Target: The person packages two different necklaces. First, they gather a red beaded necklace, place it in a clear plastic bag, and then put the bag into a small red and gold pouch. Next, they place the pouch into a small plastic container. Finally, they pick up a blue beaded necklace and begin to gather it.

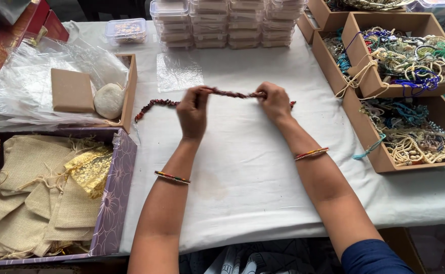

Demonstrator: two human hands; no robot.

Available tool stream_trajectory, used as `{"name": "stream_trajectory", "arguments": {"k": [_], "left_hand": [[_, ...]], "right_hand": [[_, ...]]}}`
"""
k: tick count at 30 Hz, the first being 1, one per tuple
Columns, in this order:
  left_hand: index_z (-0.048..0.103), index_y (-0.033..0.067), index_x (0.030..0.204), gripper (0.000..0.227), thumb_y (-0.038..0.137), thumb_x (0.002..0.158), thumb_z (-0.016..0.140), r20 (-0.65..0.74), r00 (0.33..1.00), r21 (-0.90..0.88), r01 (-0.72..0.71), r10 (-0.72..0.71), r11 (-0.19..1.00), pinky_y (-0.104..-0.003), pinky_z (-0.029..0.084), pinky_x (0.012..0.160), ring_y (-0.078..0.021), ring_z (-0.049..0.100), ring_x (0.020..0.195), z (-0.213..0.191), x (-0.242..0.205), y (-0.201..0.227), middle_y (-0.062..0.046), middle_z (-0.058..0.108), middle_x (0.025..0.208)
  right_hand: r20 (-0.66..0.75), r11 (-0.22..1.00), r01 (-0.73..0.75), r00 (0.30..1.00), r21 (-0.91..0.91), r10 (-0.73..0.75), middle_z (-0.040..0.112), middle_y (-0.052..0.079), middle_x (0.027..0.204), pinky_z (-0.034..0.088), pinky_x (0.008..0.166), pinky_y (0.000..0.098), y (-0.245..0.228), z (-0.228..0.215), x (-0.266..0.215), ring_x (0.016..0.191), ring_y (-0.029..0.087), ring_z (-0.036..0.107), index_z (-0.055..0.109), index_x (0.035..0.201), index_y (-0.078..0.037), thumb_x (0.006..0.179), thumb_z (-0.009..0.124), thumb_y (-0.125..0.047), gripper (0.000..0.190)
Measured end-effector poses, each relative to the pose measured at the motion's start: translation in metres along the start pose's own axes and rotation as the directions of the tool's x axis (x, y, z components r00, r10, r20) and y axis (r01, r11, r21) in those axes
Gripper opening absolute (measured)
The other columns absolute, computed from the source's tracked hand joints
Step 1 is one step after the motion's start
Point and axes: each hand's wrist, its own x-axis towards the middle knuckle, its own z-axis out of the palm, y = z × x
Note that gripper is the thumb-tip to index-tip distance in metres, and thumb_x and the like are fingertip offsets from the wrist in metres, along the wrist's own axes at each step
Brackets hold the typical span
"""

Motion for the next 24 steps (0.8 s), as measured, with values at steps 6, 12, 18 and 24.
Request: {"name": "stream_trajectory", "arguments": {"k": [6, 12, 18, 24], "left_hand": [[0.070, 0.0099, 0.103, 0.018, 0.028, 0.102, 0.069, -0.098, 0.977, 0.232, -0.164, 0.190, 0.959, -0.024, 0.062, 0.062, -0.0132, 0.076, 0.077, -0.020, 0.002, 0.004, -0.003, 0.075, 0.090], [0.067, 0.0103, 0.107, 0.027, 0.034, 0.096, 0.071, 0.272, 0.912, 0.139, -0.354, 0.309, 0.925, -0.034, 0.063, 0.066, -0.0236, 0.075, 0.078, 0.002, -0.010, 0.028, -0.009, 0.076, 0.099], [0.062, 0.0082, 0.122, 0.042, 0.037, 0.093, 0.072, 0.524, 0.850, 0.445, -0.332, 0.059, 0.832, -0.038, 0.061, 0.059, -0.0254, 0.074, 0.068, -0.008, -0.006, 0.027, -0.010, 0.075, 0.081], [0.069, 0.0079, 0.108, 0.014, 0.020, 0.113, 0.064, 0.454, 0.858, 0.577, -0.489, 0.240, 0.654, -0.029, 0.060, 0.059, -0.0170, 0.072, 0.068, 0.006, -0.005, -0.009, -0.007, 0.074, 0.084]], "right_hand": [[0.121, 0.995, -0.020, 0.993, 0.098, 0.008, 0.071, 0.013, 0.115, 0.057, 0.094, 0.0361, -0.025, -0.010, 0.000, 0.105, 0.023, 0.068, 0.063, 0.127, -0.007, 0.069, 0.084, -0.005, 0.061], [0.542, 0.592, -0.340, 0.816, 0.731, -0.200, 0.060, 0.007, 0.125, 0.054, 0.100, 0.0339, -0.043, 0.014, -0.003, 0.115, 0.015, 0.058, 0.047, 0.141, -0.008, 0.080, 0.082, -0.007, 0.071], [0.283, 0.457, -0.327, 0.945, 0.827, 0.163, 0.072, 0.001, 0.092, 0.056, 0.073, 0.0226, 0.005, 0.017, 0.007, 0.078, 0.007, 0.063, 0.074, 0.108, -0.006, 0.105, 0.066, -0.018, 0.015], [-0.244, 0.528, 0.014, 0.898, 0.849, 0.368, 0.062, 0.000, 0.077, 0.051, 0.049, 0.0245, 0.014, -0.012, 0.021, 0.058, 0.010, 0.058, 0.060, 0.106, -0.011, 0.109, 0.062, -0.023, 0.013]]}}
